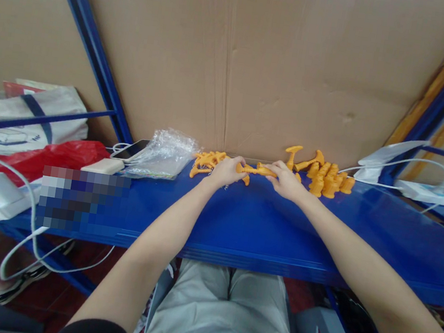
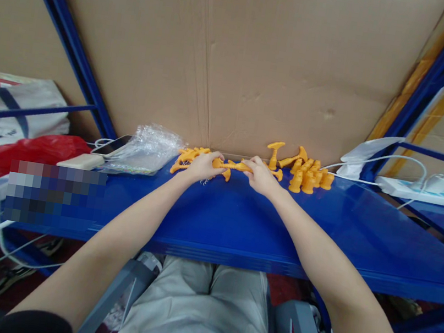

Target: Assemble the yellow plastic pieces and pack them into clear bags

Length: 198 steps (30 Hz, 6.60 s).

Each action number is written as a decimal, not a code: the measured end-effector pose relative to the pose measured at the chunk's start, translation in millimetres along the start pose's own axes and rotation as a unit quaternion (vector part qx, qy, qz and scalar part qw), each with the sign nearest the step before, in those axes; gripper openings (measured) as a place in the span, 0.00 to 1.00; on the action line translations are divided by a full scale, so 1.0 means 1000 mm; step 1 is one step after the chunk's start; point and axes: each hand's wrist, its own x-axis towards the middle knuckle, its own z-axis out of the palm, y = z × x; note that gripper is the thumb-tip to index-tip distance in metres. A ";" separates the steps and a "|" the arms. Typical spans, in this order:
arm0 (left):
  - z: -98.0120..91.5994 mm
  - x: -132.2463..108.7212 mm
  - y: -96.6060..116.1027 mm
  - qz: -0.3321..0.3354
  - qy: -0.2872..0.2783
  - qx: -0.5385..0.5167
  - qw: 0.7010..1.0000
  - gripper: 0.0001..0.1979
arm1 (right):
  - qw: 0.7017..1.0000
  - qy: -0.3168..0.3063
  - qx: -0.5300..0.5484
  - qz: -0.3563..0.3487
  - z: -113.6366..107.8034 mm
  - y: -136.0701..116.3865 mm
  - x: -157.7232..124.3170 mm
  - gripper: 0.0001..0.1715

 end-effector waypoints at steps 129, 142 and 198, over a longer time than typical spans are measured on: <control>0.005 0.005 -0.018 0.090 0.057 -0.043 0.993 0.10 | 0.899 -0.026 0.355 0.254 -0.021 -0.009 0.002 0.26; 0.006 0.005 -0.019 0.078 0.059 -0.034 0.995 0.10 | 0.906 -0.012 0.363 0.216 -0.017 -0.001 0.001 0.26; 0.002 0.004 -0.015 0.080 0.045 -0.026 0.995 0.10 | 0.851 0.003 0.420 0.315 -0.017 -0.024 0.005 0.10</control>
